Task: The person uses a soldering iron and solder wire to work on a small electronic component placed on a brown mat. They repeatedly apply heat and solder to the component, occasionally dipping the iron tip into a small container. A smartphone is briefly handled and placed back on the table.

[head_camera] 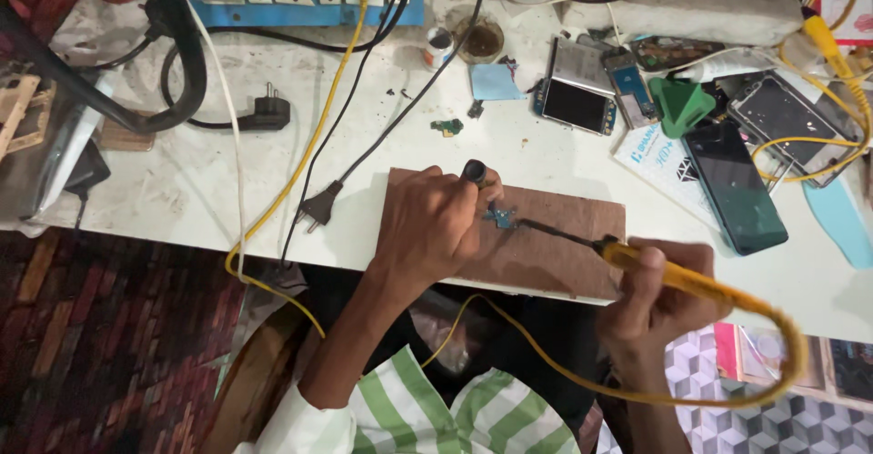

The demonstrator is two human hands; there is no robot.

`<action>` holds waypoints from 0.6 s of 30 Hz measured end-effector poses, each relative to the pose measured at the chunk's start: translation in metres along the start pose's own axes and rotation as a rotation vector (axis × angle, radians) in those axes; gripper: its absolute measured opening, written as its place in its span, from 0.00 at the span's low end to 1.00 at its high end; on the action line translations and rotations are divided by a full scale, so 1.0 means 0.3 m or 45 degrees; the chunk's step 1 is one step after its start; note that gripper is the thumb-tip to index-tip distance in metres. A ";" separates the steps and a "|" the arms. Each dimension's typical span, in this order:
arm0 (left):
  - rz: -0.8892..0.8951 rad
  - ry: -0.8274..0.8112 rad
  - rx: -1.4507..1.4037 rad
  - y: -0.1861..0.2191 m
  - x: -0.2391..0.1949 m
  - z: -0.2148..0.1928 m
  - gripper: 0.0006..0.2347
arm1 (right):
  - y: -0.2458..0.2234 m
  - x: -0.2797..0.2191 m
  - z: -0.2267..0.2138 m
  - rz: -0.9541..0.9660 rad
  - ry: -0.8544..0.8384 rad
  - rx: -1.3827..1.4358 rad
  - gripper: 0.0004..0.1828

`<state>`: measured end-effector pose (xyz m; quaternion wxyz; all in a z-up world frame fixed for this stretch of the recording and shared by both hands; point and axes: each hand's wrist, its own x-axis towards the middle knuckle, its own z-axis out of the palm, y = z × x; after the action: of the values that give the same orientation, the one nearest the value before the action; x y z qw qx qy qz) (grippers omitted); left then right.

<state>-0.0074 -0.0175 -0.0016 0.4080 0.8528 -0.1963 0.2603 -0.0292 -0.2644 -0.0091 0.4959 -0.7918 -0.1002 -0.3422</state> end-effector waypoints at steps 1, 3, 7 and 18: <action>-0.014 0.000 -0.002 0.002 0.001 0.000 0.04 | 0.008 -0.005 0.009 0.036 0.093 0.072 0.19; -0.043 0.005 0.003 0.005 0.003 0.000 0.03 | 0.021 0.005 0.018 0.035 0.160 0.156 0.18; -0.061 0.003 0.020 0.004 0.003 0.006 0.03 | 0.044 0.081 0.053 0.194 0.168 0.503 0.15; -0.051 0.015 0.009 0.012 0.008 0.000 0.06 | 0.108 0.365 0.333 0.498 -0.269 0.708 0.16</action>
<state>-0.0074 -0.0200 0.0019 0.4113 0.8564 -0.1757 0.2578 0.1127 -0.2146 0.0105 0.7355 -0.6618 -0.0865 -0.1167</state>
